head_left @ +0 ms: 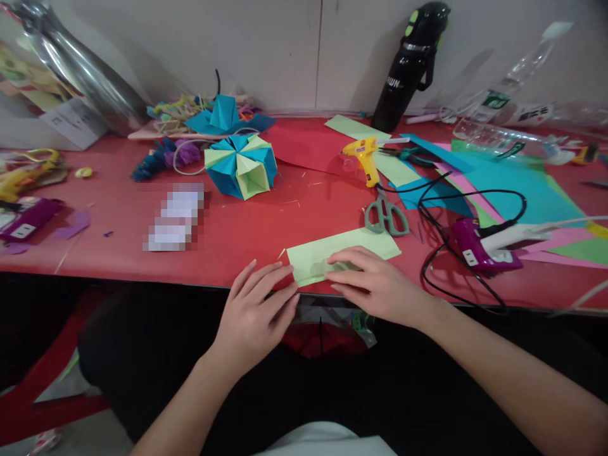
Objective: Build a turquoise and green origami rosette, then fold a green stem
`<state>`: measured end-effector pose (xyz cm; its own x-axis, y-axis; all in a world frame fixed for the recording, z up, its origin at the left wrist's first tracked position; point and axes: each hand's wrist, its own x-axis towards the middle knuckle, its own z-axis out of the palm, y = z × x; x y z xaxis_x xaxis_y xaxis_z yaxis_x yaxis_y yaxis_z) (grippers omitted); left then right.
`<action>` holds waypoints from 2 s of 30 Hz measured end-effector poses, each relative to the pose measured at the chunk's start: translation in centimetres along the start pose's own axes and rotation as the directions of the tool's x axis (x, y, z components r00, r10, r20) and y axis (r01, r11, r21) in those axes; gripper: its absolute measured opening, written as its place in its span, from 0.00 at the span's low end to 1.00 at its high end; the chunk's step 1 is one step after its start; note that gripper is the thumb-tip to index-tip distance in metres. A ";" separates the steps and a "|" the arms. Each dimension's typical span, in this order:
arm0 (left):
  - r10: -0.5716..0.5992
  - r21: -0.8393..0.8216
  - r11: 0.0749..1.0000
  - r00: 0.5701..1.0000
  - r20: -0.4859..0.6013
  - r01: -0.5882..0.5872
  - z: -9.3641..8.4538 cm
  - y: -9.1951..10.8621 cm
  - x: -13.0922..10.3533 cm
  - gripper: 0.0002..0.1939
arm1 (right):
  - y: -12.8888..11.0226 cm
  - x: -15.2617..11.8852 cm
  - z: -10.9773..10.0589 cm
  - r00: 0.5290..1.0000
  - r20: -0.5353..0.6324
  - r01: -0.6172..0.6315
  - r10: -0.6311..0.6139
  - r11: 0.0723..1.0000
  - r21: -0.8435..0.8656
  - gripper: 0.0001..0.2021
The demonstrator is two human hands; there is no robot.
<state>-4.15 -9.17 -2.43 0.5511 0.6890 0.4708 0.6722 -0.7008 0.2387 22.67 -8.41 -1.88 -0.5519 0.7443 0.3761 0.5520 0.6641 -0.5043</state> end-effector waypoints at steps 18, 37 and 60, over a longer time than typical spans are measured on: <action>0.387 0.031 0.870 0.719 0.578 -0.493 -2.2 -0.1 8.9 0.07 | 0.0 1.0 -0.5 0.976 0.137 0.207 -0.168 0.913 -0.352 0.12; 0.249 -0.172 0.967 0.854 0.458 -0.189 -1.1 -2.6 7.3 0.23 | 0.2 0.6 -2.0 0.974 0.199 -0.063 0.110 0.972 -0.228 0.10; 0.180 -0.179 0.978 0.881 0.437 -0.111 -1.5 -4.5 7.5 0.20 | 1.4 0.4 -2.7 0.982 0.091 -0.143 0.166 0.966 -0.216 0.12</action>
<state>-3.81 -1.14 1.24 0.8226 0.5620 0.0868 0.5076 -0.7945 0.3335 24.94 -7.00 -0.37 -0.5070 0.8347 0.2151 0.7471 0.5500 -0.3733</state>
